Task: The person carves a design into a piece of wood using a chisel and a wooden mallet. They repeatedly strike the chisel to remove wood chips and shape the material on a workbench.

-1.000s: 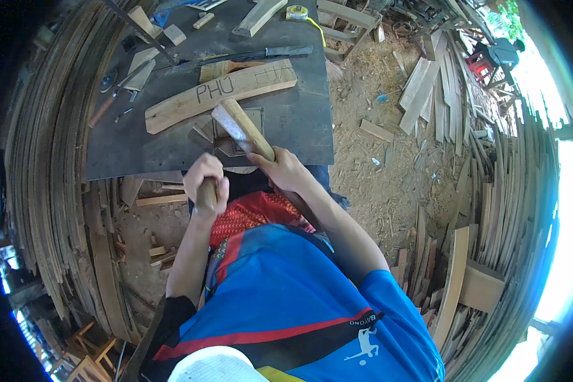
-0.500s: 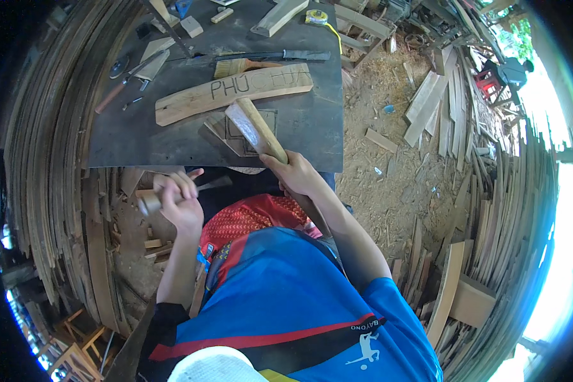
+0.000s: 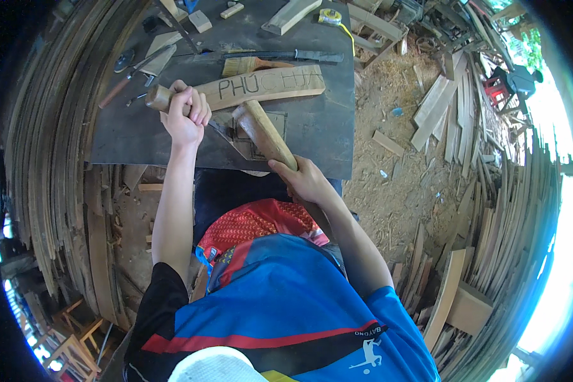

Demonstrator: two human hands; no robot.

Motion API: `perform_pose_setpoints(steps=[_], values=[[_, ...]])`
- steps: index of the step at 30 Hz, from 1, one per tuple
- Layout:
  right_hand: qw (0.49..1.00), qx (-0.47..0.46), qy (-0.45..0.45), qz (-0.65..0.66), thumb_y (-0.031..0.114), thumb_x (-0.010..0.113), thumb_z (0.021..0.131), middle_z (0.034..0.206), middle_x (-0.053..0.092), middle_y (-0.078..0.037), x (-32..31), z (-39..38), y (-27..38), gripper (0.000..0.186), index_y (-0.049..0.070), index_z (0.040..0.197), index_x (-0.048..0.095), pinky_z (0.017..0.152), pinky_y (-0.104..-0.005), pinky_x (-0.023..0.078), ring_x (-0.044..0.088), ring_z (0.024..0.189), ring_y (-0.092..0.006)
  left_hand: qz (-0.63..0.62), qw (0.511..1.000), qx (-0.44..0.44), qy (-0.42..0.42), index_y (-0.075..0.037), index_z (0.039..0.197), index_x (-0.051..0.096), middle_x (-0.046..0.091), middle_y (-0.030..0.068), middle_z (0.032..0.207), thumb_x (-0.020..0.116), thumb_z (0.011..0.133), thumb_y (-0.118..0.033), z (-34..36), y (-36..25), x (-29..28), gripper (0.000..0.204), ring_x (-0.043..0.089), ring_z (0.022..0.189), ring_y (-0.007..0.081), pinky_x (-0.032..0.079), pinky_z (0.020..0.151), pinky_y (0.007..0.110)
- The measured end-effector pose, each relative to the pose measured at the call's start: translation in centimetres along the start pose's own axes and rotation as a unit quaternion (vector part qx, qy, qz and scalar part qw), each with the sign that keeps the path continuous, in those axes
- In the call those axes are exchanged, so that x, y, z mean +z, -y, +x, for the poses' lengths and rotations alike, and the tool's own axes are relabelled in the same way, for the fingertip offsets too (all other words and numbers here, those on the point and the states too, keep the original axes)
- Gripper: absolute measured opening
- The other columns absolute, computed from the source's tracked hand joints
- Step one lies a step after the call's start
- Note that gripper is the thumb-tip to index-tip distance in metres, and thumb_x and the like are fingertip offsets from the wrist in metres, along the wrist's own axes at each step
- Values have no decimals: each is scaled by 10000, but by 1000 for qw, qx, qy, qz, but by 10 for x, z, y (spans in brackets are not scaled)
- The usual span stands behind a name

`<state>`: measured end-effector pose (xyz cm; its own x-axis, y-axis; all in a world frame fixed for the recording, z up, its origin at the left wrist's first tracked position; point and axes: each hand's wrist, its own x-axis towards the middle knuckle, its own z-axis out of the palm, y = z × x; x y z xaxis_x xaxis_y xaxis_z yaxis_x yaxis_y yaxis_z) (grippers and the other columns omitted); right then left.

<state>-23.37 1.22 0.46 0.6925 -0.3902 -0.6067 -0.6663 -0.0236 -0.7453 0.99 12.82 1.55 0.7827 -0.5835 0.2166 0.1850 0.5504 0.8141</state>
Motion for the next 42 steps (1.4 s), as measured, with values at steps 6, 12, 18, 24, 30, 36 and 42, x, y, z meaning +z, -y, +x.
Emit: perform_pose_setpoints(steps=[6,12,18,24,30,36,42], values=[[1000,-3,-11,4,505,661,968,659,612,-93,1,1,-1,540,-35,966,638,524,-364,512,650,568,-200,19,1000,2,-12,-122,743,384,329,-9,490,493,963,-111,2,-1,6,246,274,389,107,245,372,282],[1000,1,-4,4,503,675,958,691,632,-104,-2,2,0,543,-37,1002,652,551,-372,520,659,588,-209,65,997,10,-34,-110,765,392,345,-2,507,497,956,-84,-1,2,16,219,303,402,103,274,382,282],[998,-23,-45,-26,500,725,917,684,636,-138,-10,-2,3,554,-39,1023,652,572,-381,524,699,641,-222,145,989,15,-2,-101,802,400,375,-5,525,541,990,-46,-7,13,34,241,333,418,80,298,388,265],[957,-187,-203,-94,368,824,868,659,613,-110,-45,-36,43,463,-33,1016,649,562,-357,472,630,619,-148,283,943,173,18,-57,737,543,476,-59,594,689,915,5,-9,22,52,238,436,519,32,312,469,268],[862,-415,-287,-32,294,769,936,803,674,-135,-68,-104,125,458,-67,1147,582,587,-344,510,660,674,-201,276,956,97,29,-49,681,559,521,-55,610,715,891,-47,-13,27,46,262,448,583,39,351,524,261],[847,-274,-177,-420,390,765,926,684,643,-184,-69,-105,142,456,-13,1022,576,595,-456,546,682,641,-420,164,981,103,9,-64,648,516,468,-79,584,708,913,-52,-15,31,49,328,404,556,30,295,498,272],[808,-418,-292,-295,478,724,932,657,644,-206,-57,-121,159,520,-18,974,573,550,-476,529,691,606,-398,244,966,79,12,-69,645,498,454,-84,586,714,911,-40,-16,35,41,343,390,553,28,282,493,276]])
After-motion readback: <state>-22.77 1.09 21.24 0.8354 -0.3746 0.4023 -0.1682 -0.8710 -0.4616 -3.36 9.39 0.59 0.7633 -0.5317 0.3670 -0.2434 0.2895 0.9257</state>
